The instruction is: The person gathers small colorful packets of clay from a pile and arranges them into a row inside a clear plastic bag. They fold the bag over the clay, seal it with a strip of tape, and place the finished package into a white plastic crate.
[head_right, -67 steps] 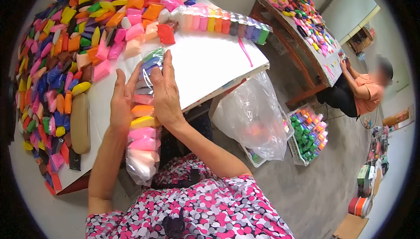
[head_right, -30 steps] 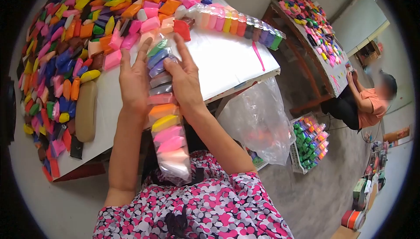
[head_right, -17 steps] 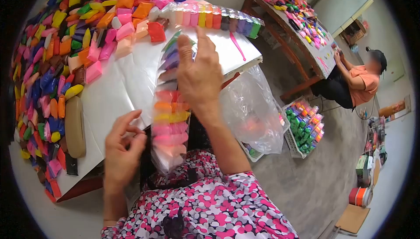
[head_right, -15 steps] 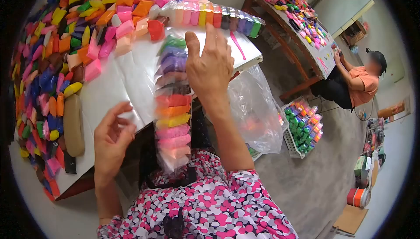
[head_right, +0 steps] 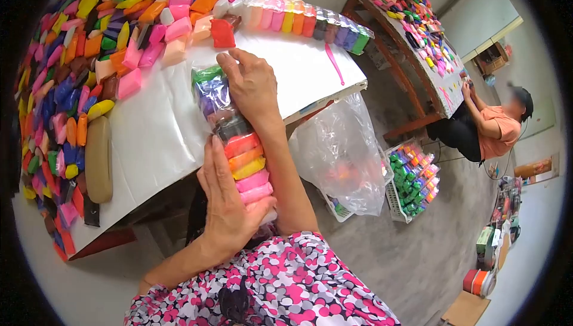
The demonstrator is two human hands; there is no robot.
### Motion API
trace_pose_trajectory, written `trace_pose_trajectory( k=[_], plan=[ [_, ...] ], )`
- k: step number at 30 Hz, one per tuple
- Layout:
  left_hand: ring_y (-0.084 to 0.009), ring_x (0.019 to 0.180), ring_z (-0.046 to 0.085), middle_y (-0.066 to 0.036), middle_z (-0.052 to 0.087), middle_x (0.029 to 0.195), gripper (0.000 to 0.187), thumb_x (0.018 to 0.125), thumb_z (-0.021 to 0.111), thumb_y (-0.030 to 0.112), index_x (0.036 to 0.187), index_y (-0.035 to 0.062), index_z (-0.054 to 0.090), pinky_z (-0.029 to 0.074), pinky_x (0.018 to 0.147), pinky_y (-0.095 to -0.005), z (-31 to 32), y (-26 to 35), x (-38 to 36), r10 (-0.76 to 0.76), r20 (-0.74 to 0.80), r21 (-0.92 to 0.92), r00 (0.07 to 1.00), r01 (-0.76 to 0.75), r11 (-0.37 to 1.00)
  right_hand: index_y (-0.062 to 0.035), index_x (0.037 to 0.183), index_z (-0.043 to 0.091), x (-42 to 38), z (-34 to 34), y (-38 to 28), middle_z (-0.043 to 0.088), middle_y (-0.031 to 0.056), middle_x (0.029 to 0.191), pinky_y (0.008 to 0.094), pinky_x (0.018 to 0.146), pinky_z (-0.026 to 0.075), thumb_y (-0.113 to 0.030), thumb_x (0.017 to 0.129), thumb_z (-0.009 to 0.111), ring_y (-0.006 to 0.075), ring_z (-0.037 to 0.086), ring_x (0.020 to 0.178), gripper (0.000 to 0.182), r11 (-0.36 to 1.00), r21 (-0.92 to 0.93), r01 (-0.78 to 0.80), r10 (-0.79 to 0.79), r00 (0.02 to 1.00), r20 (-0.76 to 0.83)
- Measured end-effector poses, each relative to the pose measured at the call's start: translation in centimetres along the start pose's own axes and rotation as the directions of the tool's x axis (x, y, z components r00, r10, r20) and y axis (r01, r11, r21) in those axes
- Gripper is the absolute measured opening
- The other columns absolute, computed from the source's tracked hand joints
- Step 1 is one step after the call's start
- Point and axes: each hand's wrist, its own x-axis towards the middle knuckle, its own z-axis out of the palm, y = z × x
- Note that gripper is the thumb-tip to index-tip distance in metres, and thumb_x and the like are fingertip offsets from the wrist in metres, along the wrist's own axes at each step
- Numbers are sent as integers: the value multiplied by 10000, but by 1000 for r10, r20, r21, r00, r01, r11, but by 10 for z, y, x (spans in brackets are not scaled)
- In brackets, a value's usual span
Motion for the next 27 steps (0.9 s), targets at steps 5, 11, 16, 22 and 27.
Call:
trace_pose_trajectory(
  k=[5,11,16,22,27],
  plan=[
    [-419,1387,341,-285,269,1518,1078,713,781,39,1544,-36,98,292,1139,-485,-21,10,-4,53,42,-144,998,-46,988,39,1123,678,-5,-23,-26,688,74,845,232,647,498,-274,923,698,73,622,728,372,861,457,-223,165,973,163],
    [-240,1253,539,-158,533,1378,753,813,709,135,1490,29,396,435,1044,-363,-153,-17,69,7,418,-550,908,247,798,23,869,656,-11,-73,-14,655,25,760,236,564,475,-321,840,788,75,576,615,369,840,494,-225,303,949,-83],
    [-271,1273,538,-175,589,1345,780,801,768,351,1444,30,465,403,1072,-359,-157,-77,113,-51,338,22,940,46,999,26,777,641,-36,-61,-2,654,225,703,498,673,486,-492,937,608,407,652,680,544,893,-418,-168,109,981,-160],
    [-364,1174,566,-197,606,1266,749,751,795,367,1366,40,521,435,1006,-419,-112,-76,103,200,228,366,953,-274,889,26,1046,674,-25,-73,6,682,223,1038,474,859,479,-315,990,574,405,628,960,360,895,-369,249,-343,915,-214],
    [-347,1033,609,-153,639,1139,659,702,820,292,1258,49,564,462,940,-417,-115,-85,102,144,232,361,962,-223,906,31,1245,602,-36,-70,14,606,228,1287,429,1044,423,-213,962,605,371,552,1225,373,953,-153,261,-233,956,180]
  ],
)
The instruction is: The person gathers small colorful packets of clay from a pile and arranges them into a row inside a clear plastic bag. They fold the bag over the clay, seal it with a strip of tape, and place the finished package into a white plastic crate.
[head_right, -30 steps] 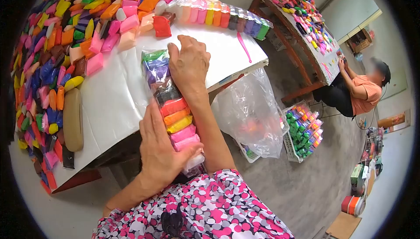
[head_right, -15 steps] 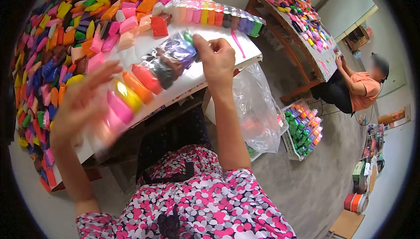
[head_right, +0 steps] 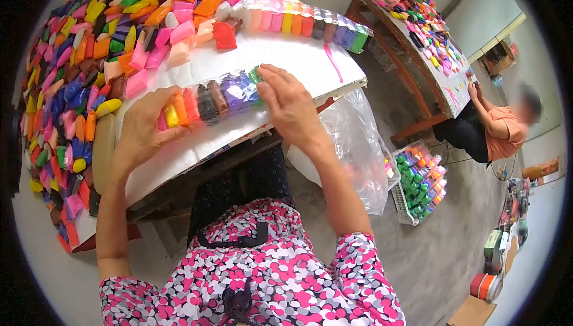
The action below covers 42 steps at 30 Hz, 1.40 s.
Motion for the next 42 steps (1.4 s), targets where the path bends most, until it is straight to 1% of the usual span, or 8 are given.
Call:
trace_pose_trajectory(
  k=[2,6,13,16,20,23,27,42],
  plan=[
    [-335,1035,604,-144,638,1136,662,706,809,306,1266,49,567,465,910,-423,-2,-4,-1,27,15,4,1000,-27,1000,20,1262,597,6,-20,-5,602,217,1301,443,1049,416,-218,919,665,369,555,1221,422,979,165,-117,106,992,70],
    [-328,1009,602,-133,636,1105,658,686,810,285,1256,58,570,463,877,-429,-5,-7,0,93,-13,-5,996,-93,996,-34,1349,544,12,-28,-9,563,188,1363,462,1075,398,-252,699,836,356,503,1286,746,972,-55,228,-223,971,86],
    [-358,1070,592,-147,630,1168,663,620,851,211,1203,61,572,450,934,-456,0,-6,-6,146,-97,73,985,-139,988,-58,1403,482,26,-28,0,465,170,1419,460,1041,440,-197,623,850,361,506,1255,874,977,214,6,-96,905,415],
    [-363,1128,572,-149,592,1260,668,602,860,217,1176,78,548,430,943,-485,6,-6,-12,295,-257,215,920,-244,946,-54,1344,511,18,-18,0,490,173,1380,451,1012,462,-122,584,858,377,517,1232,838,901,-69,427,-415,899,139],
    [-395,1236,520,-198,504,1397,650,627,852,192,1152,72,488,378,1037,-523,2,2,-29,250,-232,151,940,-219,964,-30,1283,526,-1,-5,3,476,199,1395,449,1016,465,-147,595,891,393,512,1249,788,828,12,560,-558,822,111],
    [-398,1261,510,-222,494,1407,591,664,822,144,1129,70,465,345,1078,-532,0,4,-43,211,-191,79,959,-199,977,-26,1302,516,-14,1,2,482,209,1403,461,1035,452,-158,628,892,388,490,1290,783,828,473,300,-364,930,47],
    [-408,1263,512,-215,542,1371,605,669,756,4,1189,89,459,347,1094,-521,3,4,-50,185,-203,42,962,-181,983,-8,1425,448,-8,-14,-5,506,214,1415,416,1051,445,-96,643,861,316,545,1260,889,871,491,17,-224,903,366],
    [-338,1235,514,-147,571,1301,713,665,769,142,1326,40,522,321,1089,-499,0,16,-43,6,-209,250,978,48,967,-18,1086,628,-3,-9,-5,672,143,1019,390,809,493,-90,638,827,308,645,939,496,972,109,207,-226,953,203]
  ],
)
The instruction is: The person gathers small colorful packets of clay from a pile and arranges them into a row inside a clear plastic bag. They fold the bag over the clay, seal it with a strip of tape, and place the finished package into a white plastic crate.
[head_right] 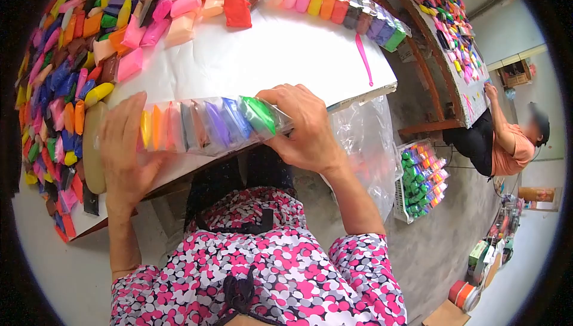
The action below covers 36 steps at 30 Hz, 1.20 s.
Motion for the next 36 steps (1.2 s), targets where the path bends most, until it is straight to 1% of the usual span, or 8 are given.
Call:
trace_pose_trajectory(
  k=[5,6,10,19,22,27,31,36],
  plan=[
    [-331,1216,510,-135,574,1252,684,659,776,227,1276,35,551,311,1085,-504,3,-12,1,29,11,-10,1000,-29,1000,-34,1267,583,12,-8,-9,644,154,1190,391,895,470,-149,613,862,289,611,1064,720,922,382,-57,36,997,62],
    [-330,1207,514,-132,576,1241,681,659,776,239,1269,35,554,310,1084,-504,3,-11,1,47,9,-33,999,-47,998,-55,1348,540,19,-8,-7,629,146,1243,400,924,461,-175,603,866,298,605,1078,822,936,349,36,-56,997,46],
    [-331,1194,521,-130,584,1231,682,648,782,248,1255,34,558,312,1081,-499,8,-11,0,54,-29,-24,998,-55,998,-76,1325,561,31,-10,-9,647,105,1199,402,896,474,-163,593,831,300,607,1055,785,970,76,233,-243,953,182],
    [-326,1166,535,-129,603,1197,687,646,804,301,1235,32,575,321,1067,-489,13,-8,-6,41,-93,-14,995,-43,999,-61,1162,648,11,24,-23,689,102,1011,385,766,464,-61,576,746,273,645,884,594,995,-37,88,-92,989,-118],
    [-330,1166,535,-136,604,1191,709,635,820,314,1236,30,575,322,1068,-495,12,-7,-7,33,-82,-15,996,-34,999,-23,1167,656,7,31,-27,689,127,1012,376,810,471,-36,553,703,288,655,881,616,997,-69,23,-34,986,-165],
    [-342,1190,536,-161,602,1218,760,619,850,309,1257,14,562,332,1063,-510,-9,7,6,-20,64,-45,998,22,999,-66,1189,619,19,15,-23,656,107,941,390,762,450,-69,609,746,294,636,873,594,995,-59,86,-87,996,-15],
    [-365,1165,546,-170,605,1218,741,595,850,217,1252,19,569,384,1026,-470,-6,20,31,52,74,-257,996,-31,966,-66,1234,585,21,24,-24,662,123,1003,406,815,464,-91,624,780,304,641,928,641,990,-69,120,-123,992,-40],
    [-368,1031,580,-161,641,1108,589,628,825,162,1147,-3,601,427,917,-432,4,22,45,101,177,-326,979,-39,945,-47,1347,516,15,11,-24,659,160,1111,408,929,480,-64,649,812,325,649,1011,758,971,232,-64,61,998,20]
  ],
)
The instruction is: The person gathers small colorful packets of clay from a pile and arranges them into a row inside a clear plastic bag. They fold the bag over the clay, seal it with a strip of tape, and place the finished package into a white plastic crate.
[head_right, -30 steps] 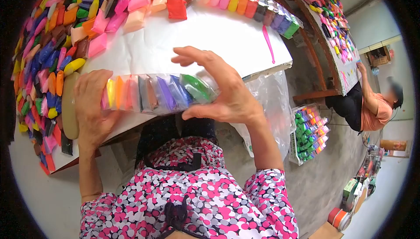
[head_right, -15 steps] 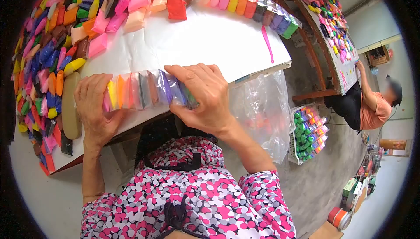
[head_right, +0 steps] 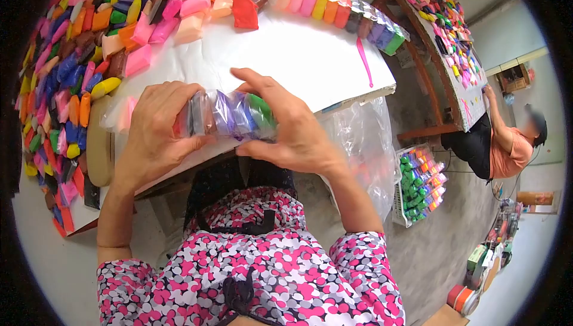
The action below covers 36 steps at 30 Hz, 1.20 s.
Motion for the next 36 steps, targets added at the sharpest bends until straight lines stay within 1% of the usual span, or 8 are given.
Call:
trace_pose_trajectory(
  k=[3,13,16,19,26,32,35,36],
  plan=[
    [-326,901,595,-136,626,952,494,673,784,186,1096,16,596,404,824,-421,9,-2,0,53,-69,17,996,-52,999,-31,1396,471,-6,-4,4,651,178,1116,398,919,498,-32,662,807,326,651,1008,807,998,18,-61,61,998,13],
    [-311,892,600,-126,627,962,499,681,783,221,1098,19,598,392,805,-407,4,6,2,33,-36,-34,999,-34,999,-13,1388,475,-15,17,17,632,159,1039,377,869,515,13,601,823,310,646,980,861,1000,-27,-8,6,996,-92],
    [-303,882,606,-120,632,944,493,684,796,256,1075,21,610,392,805,-403,4,11,5,50,-23,-85,998,-52,995,-22,1443,439,-15,4,9,618,126,1165,333,941,504,-50,641,867,212,618,1105,909,994,75,-74,70,997,44],
    [-309,901,600,-123,640,958,479,679,789,242,1065,15,618,399,830,-405,8,9,5,35,-8,-77,999,-35,996,-20,1427,450,-16,-19,10,636,148,1214,364,894,520,-113,597,880,265,639,1059,939,982,186,37,-51,996,72],
    [-294,888,613,-115,644,935,417,706,755,193,1058,16,621,389,843,-411,16,11,5,85,-118,-21,989,-88,996,-5,1275,607,-26,-23,8,641,133,1235,345,884,521,-121,662,848,245,640,1067,668,995,52,-83,78,993,91],
    [-308,1061,582,-149,619,1135,624,710,794,237,1249,23,562,381,948,-443,20,18,4,33,-192,37,981,-26,999,-20,1243,618,-26,-25,-4,649,132,1174,353,864,524,-79,677,820,247,615,1100,603,999,32,32,-28,991,-132],
    [-339,1139,546,-161,572,1271,775,676,829,222,1358,42,508,374,1005,-450,23,25,3,34,-195,96,980,-15,995,-30,1245,616,-26,-11,-4,644,136,1181,367,867,523,-83,695,821,251,593,1132,590,995,-43,-92,74,946,-314],
    [-352,1158,535,-164,555,1314,827,659,842,207,1392,51,491,372,1023,-449,24,26,2,31,-187,120,982,-8,993,-15,1202,632,-25,-7,0,661,136,1149,340,830,534,-49,744,787,243,637,1038,486,981,-133,-141,88,936,-340]
  ],
)
